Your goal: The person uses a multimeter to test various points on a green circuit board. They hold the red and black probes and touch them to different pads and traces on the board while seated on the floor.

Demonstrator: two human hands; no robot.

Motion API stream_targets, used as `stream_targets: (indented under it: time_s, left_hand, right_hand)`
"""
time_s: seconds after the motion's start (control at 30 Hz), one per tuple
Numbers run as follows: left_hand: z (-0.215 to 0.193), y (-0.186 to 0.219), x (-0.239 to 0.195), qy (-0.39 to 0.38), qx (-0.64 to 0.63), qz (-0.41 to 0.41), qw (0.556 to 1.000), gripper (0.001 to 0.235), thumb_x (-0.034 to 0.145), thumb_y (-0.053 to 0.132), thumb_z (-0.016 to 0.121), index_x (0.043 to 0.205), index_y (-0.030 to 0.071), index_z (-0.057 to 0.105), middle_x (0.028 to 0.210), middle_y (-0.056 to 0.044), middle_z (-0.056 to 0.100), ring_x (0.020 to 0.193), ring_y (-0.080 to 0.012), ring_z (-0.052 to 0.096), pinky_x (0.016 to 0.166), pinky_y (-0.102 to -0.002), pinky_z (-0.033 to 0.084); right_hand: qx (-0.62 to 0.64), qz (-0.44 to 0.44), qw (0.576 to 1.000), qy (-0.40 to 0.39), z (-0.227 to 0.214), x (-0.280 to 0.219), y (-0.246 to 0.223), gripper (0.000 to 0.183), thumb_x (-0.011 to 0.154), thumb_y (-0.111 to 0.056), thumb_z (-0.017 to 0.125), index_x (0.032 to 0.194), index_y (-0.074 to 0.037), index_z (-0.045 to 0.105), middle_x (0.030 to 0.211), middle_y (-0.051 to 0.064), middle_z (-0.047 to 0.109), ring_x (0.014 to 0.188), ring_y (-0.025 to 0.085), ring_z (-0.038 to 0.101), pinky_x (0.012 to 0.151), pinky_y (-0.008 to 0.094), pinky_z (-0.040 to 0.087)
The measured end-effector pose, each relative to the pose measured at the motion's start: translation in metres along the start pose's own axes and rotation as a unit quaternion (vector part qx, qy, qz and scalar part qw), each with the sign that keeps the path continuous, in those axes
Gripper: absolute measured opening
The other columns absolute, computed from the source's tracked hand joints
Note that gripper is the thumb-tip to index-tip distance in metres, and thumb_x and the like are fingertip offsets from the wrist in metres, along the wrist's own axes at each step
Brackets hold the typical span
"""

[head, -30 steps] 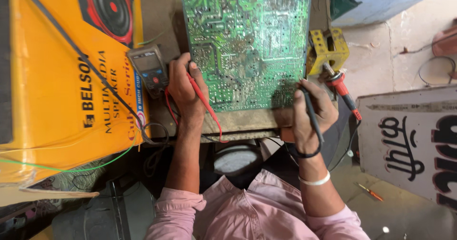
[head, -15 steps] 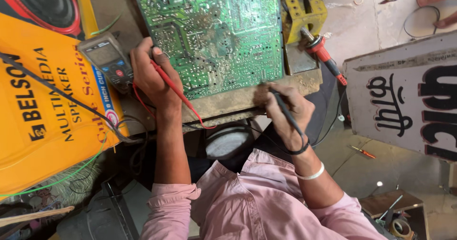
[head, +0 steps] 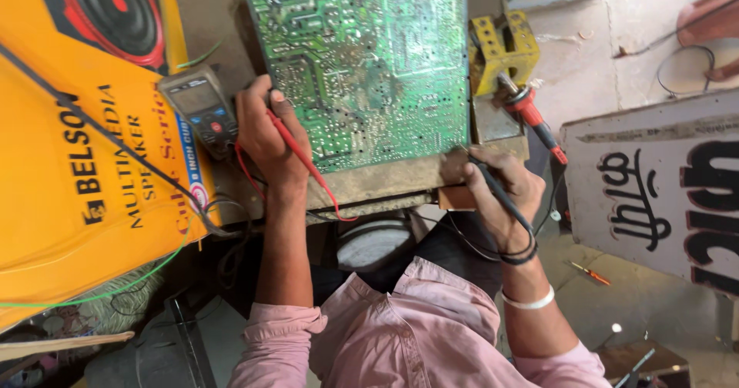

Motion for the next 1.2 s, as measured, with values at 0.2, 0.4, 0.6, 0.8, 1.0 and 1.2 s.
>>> stream_targets:
  time_s: [0.2, 0.4, 0.6, 0.8, 1.0, 1.2]
  left_hand:
    - [0.000, -0.001, 0.001, -0.004, -0.007, 0.000, 1.000, 0.017, 0.110, 0.007, 0.052, 0.123, -0.002, 0.059, 0.105, -0.019, 0.062, 0.093, -0.0351, 0.064, 0.081, -0.044, 0.052]
    - [0.001, -0.001, 0.000, -0.007, -0.007, 0.002, 1.000, 0.017, 0.112, 0.006, 0.052, 0.125, -0.003, 0.057, 0.108, -0.018, 0.061, 0.094, -0.0337, 0.064, 0.082, -0.043, 0.052]
    - [0.000, -0.003, -0.001, -0.013, -0.006, -0.008, 1.000, 0.017, 0.111, 0.005, 0.052, 0.126, -0.003, 0.057, 0.107, -0.018, 0.061, 0.092, -0.0323, 0.064, 0.081, -0.042, 0.052]
    - [0.001, -0.001, 0.003, -0.008, 0.000, 0.004, 1.000, 0.017, 0.111, 0.004, 0.053, 0.126, -0.002, 0.057, 0.108, -0.017, 0.061, 0.092, -0.0328, 0.063, 0.082, -0.042, 0.052]
    - [-0.001, 0.001, -0.001, -0.014, 0.001, -0.007, 1.000, 0.016, 0.111, 0.005, 0.053, 0.124, -0.002, 0.059, 0.105, -0.017, 0.060, 0.090, -0.0328, 0.063, 0.080, -0.042, 0.051]
    - [-0.001, 0.000, 0.002, -0.012, 0.003, -0.001, 1.000, 0.017, 0.112, 0.008, 0.054, 0.125, -0.002, 0.059, 0.105, -0.017, 0.061, 0.090, -0.0327, 0.063, 0.079, -0.042, 0.051]
  right_hand:
    - [0.019, -0.004, 0.999, -0.029, 0.011, 0.001, -0.007, 0.022, 0.093, -0.009, 0.078, 0.112, 0.000, 0.074, 0.095, 0.012, 0.077, 0.080, 0.013, 0.072, 0.074, 0.026, 0.056]
    - [0.001, -0.087, 0.987, -0.136, 0.016, 0.008, -0.030, 0.024, 0.088, -0.010, 0.079, 0.110, 0.000, 0.075, 0.097, 0.015, 0.074, 0.086, 0.024, 0.072, 0.081, 0.032, 0.056]
    - [0.015, -0.120, 0.980, -0.156, 0.020, 0.004, -0.036, 0.023, 0.089, -0.010, 0.077, 0.110, 0.000, 0.073, 0.106, 0.016, 0.073, 0.096, 0.029, 0.072, 0.085, 0.035, 0.056]
    - [0.000, -0.175, 0.975, -0.139, 0.024, -0.004, -0.038, 0.024, 0.088, -0.010, 0.078, 0.109, 0.000, 0.072, 0.105, 0.016, 0.073, 0.094, 0.030, 0.070, 0.084, 0.037, 0.056]
    - [-0.014, -0.105, 0.993, -0.061, -0.002, -0.010, -0.022, 0.024, 0.090, -0.006, 0.076, 0.112, 0.001, 0.071, 0.107, 0.016, 0.073, 0.096, 0.027, 0.070, 0.086, 0.034, 0.055]
    - [-0.058, -0.045, 0.997, -0.020, -0.014, -0.004, -0.007, 0.027, 0.089, -0.007, 0.079, 0.114, 0.001, 0.073, 0.101, 0.014, 0.073, 0.086, 0.023, 0.069, 0.080, 0.031, 0.054]
Point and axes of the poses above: each hand's wrist, its own x-axis towards the middle knuckle, its own z-axis out of the palm, y = z × x, the point moved 5 cm from there along x, towards the middle knuckle
